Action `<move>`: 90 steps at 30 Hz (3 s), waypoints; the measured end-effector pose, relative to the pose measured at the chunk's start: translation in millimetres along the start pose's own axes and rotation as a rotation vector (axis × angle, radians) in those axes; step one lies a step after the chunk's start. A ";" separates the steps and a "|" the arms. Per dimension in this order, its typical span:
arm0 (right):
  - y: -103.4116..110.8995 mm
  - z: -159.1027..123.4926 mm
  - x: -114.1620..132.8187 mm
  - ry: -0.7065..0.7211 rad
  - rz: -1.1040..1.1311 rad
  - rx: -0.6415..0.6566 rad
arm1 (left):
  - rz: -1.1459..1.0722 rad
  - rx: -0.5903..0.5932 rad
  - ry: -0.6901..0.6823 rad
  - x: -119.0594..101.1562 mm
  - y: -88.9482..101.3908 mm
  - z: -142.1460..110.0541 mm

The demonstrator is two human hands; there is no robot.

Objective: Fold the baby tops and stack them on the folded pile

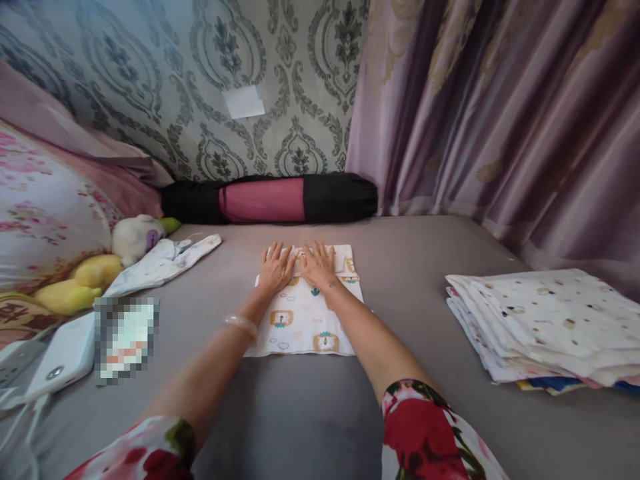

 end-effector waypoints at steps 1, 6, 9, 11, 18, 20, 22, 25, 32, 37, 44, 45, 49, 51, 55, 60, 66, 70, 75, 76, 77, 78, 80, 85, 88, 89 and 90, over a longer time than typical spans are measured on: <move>3.6 -1.1 -3.9 -0.023 -0.014 -0.032 | 0.004 -0.002 -0.003 -1.4 1.6 -0.5; -4.0 -6.1 -18.4 -0.079 -0.049 0.005 | 0.000 0.174 -0.009 -3.8 -10.4 -1.1; -10.7 -7.3 -20.9 -0.082 -0.057 0.019 | -0.006 0.267 0.012 -1.1 -19.1 -1.0; -12.0 -7.1 -21.4 -0.087 -0.059 0.010 | -0.011 0.276 0.021 0.4 -20.7 -0.4; -6.7 -9.7 -20.1 -0.088 -0.028 -0.062 | -0.053 0.235 0.025 2.6 -18.9 -0.1; 0.6 -13.0 -19.3 -0.088 -0.025 -0.154 | -0.059 0.184 0.039 3.5 -14.8 -0.1; 8.5 -17.0 -20.4 -0.113 -0.034 -0.256 | -0.047 0.116 0.062 4.9 -9.4 -0.6; 15.1 -21.3 -27.4 -0.211 -0.047 -0.351 | -0.001 0.036 0.099 7.6 -4.0 -2.1; 0.0 -17.4 -42.2 -0.362 -0.031 -0.213 | -0.004 0.212 0.107 13.0 -22.4 -1.3; -5.1 -11.9 -45.0 -0.370 -0.058 -0.126 | -0.015 0.195 0.111 13.1 -20.7 -0.8; 8.8 -8.0 -57.1 -0.182 -0.087 0.034 | 0.011 -0.008 0.139 11.7 -1.0 -3.4; 11.3 -9.6 -59.4 -0.151 -0.095 0.020 | 0.015 0.002 0.138 12.0 -2.4 -3.2; 11.7 -16.0 -69.3 -0.126 -0.106 -0.053 | 0.001 0.157 0.157 16.8 -19.5 -1.1; 7.5 -16.8 -73.1 -0.162 -0.106 -0.058 | -0.003 0.215 0.164 18.5 -25.2 -0.3; 2.3 -15.3 -75.3 -0.208 -0.100 -0.039 | 0.017 0.276 0.186 20.0 -27.9 0.4; 3.7 -15.1 -76.1 -0.213 -0.097 -0.025 | 0.032 0.306 0.186 19.6 -28.7 0.4; 7.4 -17.7 -72.4 -0.179 -0.105 -0.049 | 0.013 0.108 0.129 12.6 -13.3 -0.7; 15.8 -19.4 -59.8 -0.053 -0.137 -0.157 | -0.010 0.057 -0.030 -3.7 -5.0 -2.9; 5.9 -17.0 -54.5 0.035 -0.102 -0.007 | -0.041 0.245 -0.072 -6.1 -18.6 -2.4; 3.5 -16.3 -55.6 0.028 -0.097 0.027 | -0.041 0.263 -0.064 -4.7 -20.7 -2.0; 2.0 -15.7 -56.8 0.018 -0.096 0.048 | -0.040 0.267 -0.057 -3.4 -21.9 -1.4; 1.1 -15.1 -57.7 0.009 -0.097 0.058 | -0.041 0.266 -0.055 -2.5 -22.7 -1.0; -0.1 -14.2 -58.8 -0.001 -0.098 0.065 | -0.047 0.258 -0.054 -1.3 -23.8 -0.6; -3.4 -12.5 -61.3 -0.011 -0.094 0.093 | -0.076 0.231 -0.057 -1.6 -20.6 -1.6; -1.5 -12.2 -60.6 -0.017 -0.091 0.128 | -0.095 0.145 -0.070 -5.1 -8.2 -2.2; 0.9 -12.4 -58.8 -0.020 -0.093 0.127 | -0.099 0.114 -0.090 -7.8 -3.5 -2.7; 4.4 -12.8 -55.2 -0.013 -0.099 0.112 | -0.103 0.090 -0.118 -11.0 0.3 -3.2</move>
Point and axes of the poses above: each hand's wrist, its own z-axis towards the middle knuckle, its own y-axis out of the back of the hand, x = y × z, the point moved 8 cm from there along z, towards the middle knuckle
